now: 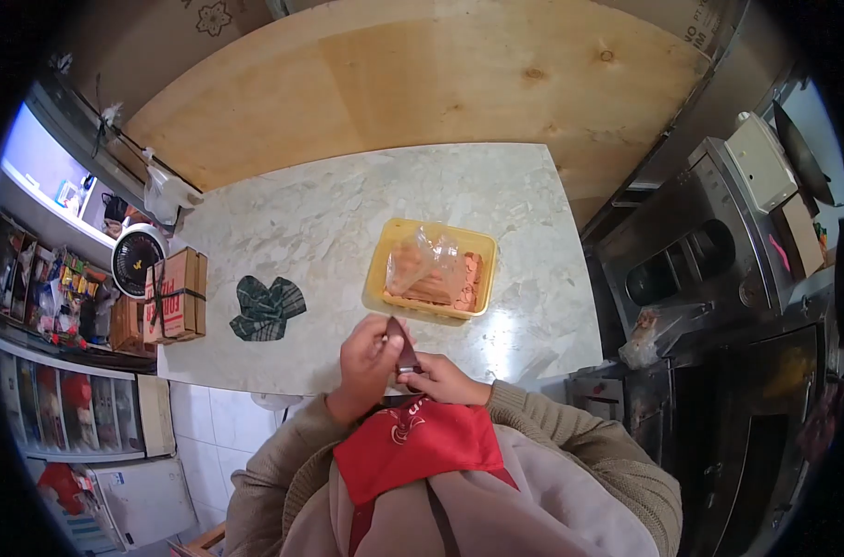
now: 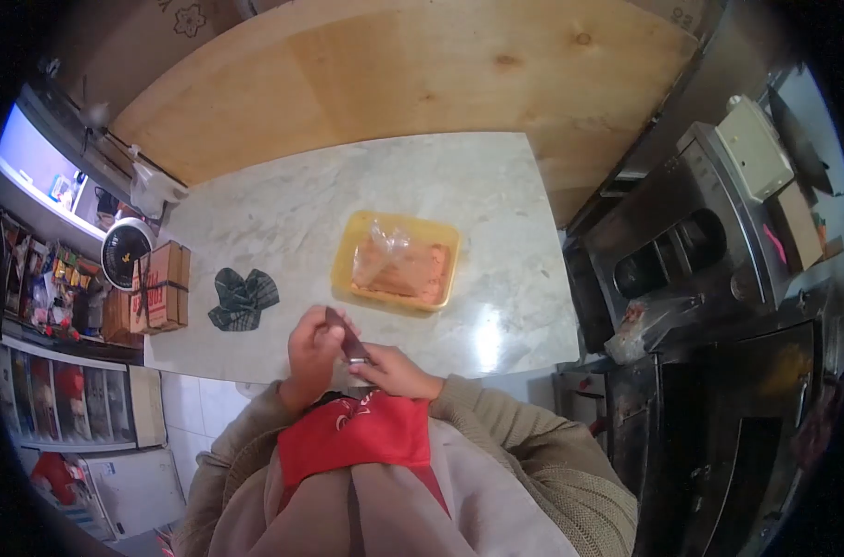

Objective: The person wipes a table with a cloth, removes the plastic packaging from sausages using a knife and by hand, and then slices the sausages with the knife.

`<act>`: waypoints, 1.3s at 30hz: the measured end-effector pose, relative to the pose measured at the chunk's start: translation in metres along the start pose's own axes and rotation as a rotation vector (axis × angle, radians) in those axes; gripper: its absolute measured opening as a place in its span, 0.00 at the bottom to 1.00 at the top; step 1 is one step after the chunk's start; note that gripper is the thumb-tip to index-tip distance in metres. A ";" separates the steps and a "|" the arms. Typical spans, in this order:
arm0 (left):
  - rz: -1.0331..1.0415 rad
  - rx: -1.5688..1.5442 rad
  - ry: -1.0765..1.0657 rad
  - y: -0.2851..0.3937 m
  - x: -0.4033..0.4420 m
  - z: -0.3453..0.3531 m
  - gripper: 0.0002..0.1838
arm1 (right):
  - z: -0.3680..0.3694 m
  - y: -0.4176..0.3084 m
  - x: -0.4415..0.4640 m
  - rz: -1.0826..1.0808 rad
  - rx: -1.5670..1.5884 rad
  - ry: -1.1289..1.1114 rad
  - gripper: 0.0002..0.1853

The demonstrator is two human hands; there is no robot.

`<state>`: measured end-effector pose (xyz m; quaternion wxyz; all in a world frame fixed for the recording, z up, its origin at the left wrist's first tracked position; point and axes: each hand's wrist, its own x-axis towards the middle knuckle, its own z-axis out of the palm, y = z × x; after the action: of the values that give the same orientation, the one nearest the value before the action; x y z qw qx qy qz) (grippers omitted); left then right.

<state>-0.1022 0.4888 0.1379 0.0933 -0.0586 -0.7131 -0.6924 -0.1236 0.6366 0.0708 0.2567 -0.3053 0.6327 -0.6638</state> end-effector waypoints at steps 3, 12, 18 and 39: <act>-0.094 -0.195 0.101 0.000 0.039 -0.004 0.11 | 0.000 -0.009 -0.001 0.117 0.189 0.127 0.16; 0.092 0.656 0.008 -0.067 0.130 0.022 0.12 | -0.051 -0.050 0.019 0.226 0.190 0.722 0.16; -0.101 0.136 -0.015 -0.053 0.131 0.017 0.08 | -0.073 -0.037 0.049 0.141 0.129 0.637 0.21; 0.104 0.035 -0.198 0.022 0.162 -0.029 0.10 | -0.122 -0.123 0.086 -0.009 0.547 0.323 0.25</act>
<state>-0.2542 0.4528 0.1949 0.0593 -0.1622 -0.7267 -0.6649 -0.2660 0.6653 0.1986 0.2225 -0.1182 0.4618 -0.8504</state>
